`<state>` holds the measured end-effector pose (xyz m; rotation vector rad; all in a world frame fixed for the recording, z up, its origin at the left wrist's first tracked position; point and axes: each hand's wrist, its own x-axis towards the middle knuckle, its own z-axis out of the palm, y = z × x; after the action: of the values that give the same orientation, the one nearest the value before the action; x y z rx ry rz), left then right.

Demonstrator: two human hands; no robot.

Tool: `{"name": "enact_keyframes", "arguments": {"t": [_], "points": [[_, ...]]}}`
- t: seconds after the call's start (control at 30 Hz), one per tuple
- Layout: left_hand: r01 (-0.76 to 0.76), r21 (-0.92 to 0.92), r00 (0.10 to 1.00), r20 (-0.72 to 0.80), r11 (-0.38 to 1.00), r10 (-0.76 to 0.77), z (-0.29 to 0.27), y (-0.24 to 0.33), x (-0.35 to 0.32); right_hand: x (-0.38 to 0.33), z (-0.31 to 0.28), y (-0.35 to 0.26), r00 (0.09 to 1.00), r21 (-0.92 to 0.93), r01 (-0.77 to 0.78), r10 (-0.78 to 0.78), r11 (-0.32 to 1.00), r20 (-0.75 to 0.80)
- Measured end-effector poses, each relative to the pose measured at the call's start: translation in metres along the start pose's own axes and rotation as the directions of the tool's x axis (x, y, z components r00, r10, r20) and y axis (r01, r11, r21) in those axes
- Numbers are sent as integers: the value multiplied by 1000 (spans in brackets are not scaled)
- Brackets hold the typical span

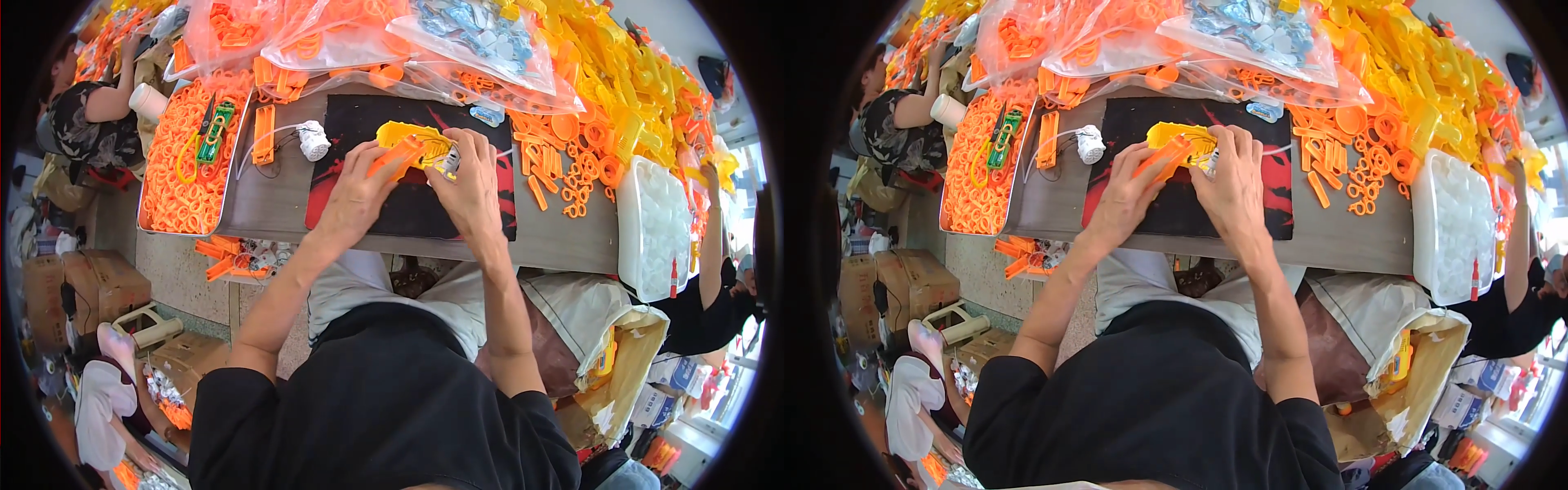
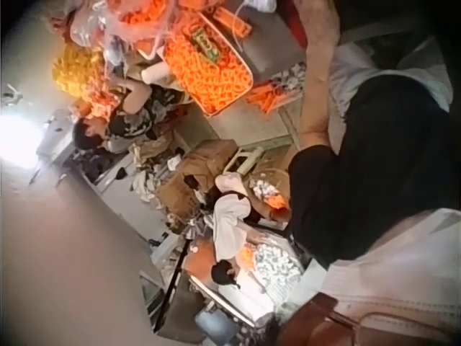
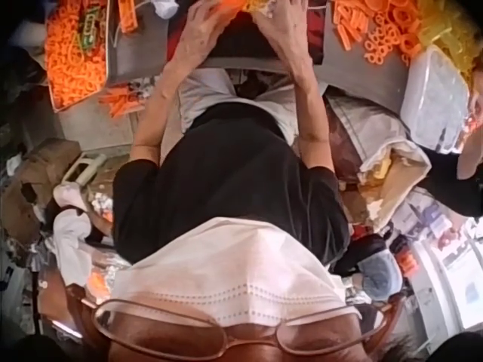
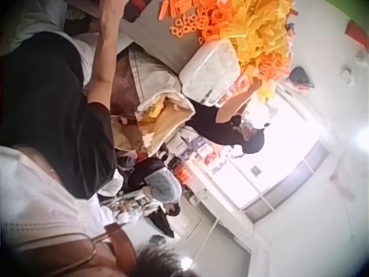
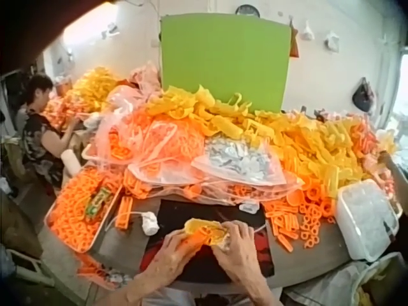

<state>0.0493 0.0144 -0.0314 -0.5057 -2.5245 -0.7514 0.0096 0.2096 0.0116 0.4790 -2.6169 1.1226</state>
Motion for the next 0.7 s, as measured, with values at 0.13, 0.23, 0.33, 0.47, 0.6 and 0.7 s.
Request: {"name": "enact_keyframes", "arguments": {"t": [0.13,0.23,0.33,0.47,0.6,0.7], "points": [[24,-110,999,-27,994,-27,1,2,1,6,-4,19,979,-140,-40,66,989,191],[142,-132,980,-124,981,-159,14,14,0,-1,2,20,995,-121,-24,35,992,94],[103,57,981,-169,993,-92,20,15,3,1,10,16,997,-137,80,-76,987,32],[89,-3,983,-164,996,-89,20,9,2,6,16,24,980,-185,197,-190,963,52],[57,-103,984,-161,993,-74,22,10,3,17,20,39,984,-125,114,-95,986,149],[58,-115,985,-156,992,-76,23,7,1,21,14,42,979,5,87,-87,996,184]]}}
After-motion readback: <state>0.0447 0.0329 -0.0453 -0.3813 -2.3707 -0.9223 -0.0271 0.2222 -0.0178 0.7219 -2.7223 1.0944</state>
